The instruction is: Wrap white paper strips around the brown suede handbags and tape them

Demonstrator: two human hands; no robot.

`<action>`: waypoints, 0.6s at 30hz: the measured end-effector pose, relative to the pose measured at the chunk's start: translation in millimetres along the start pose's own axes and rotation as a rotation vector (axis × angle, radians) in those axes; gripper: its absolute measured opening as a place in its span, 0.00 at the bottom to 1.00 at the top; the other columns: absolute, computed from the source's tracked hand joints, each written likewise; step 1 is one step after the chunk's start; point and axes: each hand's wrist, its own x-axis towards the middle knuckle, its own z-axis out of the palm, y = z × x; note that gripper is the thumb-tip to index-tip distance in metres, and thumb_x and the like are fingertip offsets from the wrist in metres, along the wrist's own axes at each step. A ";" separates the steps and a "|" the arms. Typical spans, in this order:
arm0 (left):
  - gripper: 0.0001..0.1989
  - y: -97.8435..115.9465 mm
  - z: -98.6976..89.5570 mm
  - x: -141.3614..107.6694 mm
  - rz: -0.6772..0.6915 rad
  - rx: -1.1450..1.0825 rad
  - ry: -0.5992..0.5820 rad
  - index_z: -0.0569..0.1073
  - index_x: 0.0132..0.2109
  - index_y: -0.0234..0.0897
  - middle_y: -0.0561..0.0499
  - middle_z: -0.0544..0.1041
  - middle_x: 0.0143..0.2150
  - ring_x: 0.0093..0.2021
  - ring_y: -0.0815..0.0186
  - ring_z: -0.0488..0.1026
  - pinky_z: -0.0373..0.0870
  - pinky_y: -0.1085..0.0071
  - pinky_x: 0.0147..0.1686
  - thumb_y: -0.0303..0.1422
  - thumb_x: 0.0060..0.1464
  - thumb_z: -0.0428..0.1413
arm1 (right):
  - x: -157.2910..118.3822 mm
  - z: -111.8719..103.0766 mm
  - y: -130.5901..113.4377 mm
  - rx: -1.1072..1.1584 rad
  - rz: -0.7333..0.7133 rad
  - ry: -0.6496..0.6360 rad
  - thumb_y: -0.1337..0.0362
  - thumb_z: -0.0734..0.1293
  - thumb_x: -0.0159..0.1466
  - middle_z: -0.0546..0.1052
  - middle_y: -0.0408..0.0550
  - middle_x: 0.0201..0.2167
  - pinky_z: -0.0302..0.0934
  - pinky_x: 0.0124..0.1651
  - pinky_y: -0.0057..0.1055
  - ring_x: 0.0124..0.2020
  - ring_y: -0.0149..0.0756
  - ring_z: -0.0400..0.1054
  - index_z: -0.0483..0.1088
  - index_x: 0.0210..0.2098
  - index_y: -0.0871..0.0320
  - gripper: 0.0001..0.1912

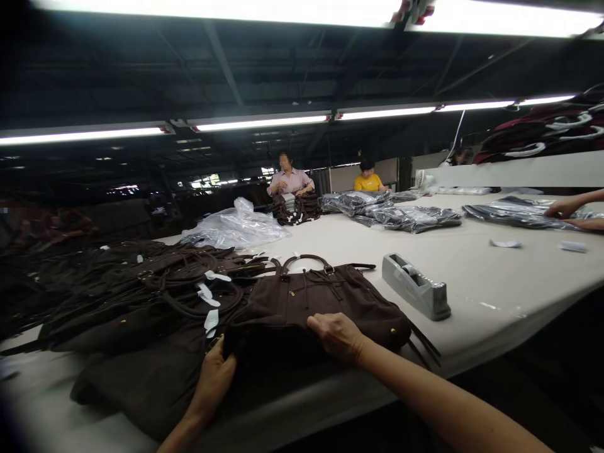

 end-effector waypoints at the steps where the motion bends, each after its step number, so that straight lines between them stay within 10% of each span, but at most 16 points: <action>1: 0.20 -3.0 -1.9 2.6 0.019 -0.030 -0.049 0.71 0.47 0.35 0.45 0.79 0.41 0.46 0.55 0.75 0.71 0.64 0.43 0.45 0.56 0.50 | 0.0 -3.8 -0.1 0.071 0.038 -0.002 0.64 0.60 0.66 0.76 0.47 0.35 0.56 0.33 0.29 0.33 0.36 0.70 0.66 0.46 0.58 0.10; 6: 0.15 -9.2 5.0 -1.0 0.041 0.160 0.117 0.68 0.46 0.37 0.44 0.78 0.39 0.43 0.53 0.76 0.72 0.58 0.43 0.42 0.60 0.47 | 5.5 -19.5 0.4 0.279 0.163 -0.095 0.53 0.59 0.68 0.79 0.48 0.40 0.60 0.40 0.31 0.39 0.42 0.73 0.63 0.59 0.49 0.21; 10: 0.13 -11.4 15.2 -32.9 0.602 0.506 0.501 0.68 0.50 0.37 0.41 0.75 0.46 0.48 0.55 0.74 0.70 0.56 0.48 0.32 0.58 0.54 | 13.0 -22.9 5.1 0.385 0.233 -0.155 0.54 0.59 0.67 0.80 0.48 0.34 0.58 0.35 0.29 0.34 0.40 0.73 0.70 0.52 0.51 0.17; 14: 0.17 -17.5 14.3 -47.8 1.154 0.793 0.319 0.70 0.54 0.36 0.43 0.75 0.51 0.53 0.59 0.71 0.64 0.61 0.55 0.26 0.57 0.54 | 13.9 -21.9 5.8 0.373 0.253 -0.157 0.54 0.60 0.66 0.80 0.47 0.33 0.58 0.34 0.28 0.34 0.39 0.73 0.71 0.52 0.51 0.18; 18: 0.22 -27.6 10.6 -25.7 1.340 0.982 0.199 0.69 0.58 0.35 0.46 0.75 0.55 0.54 0.59 0.70 0.66 0.63 0.53 0.26 0.58 0.44 | 9.7 -21.8 0.9 0.318 0.253 -0.143 0.54 0.61 0.66 0.80 0.45 0.36 0.58 0.35 0.26 0.37 0.38 0.74 0.71 0.52 0.47 0.17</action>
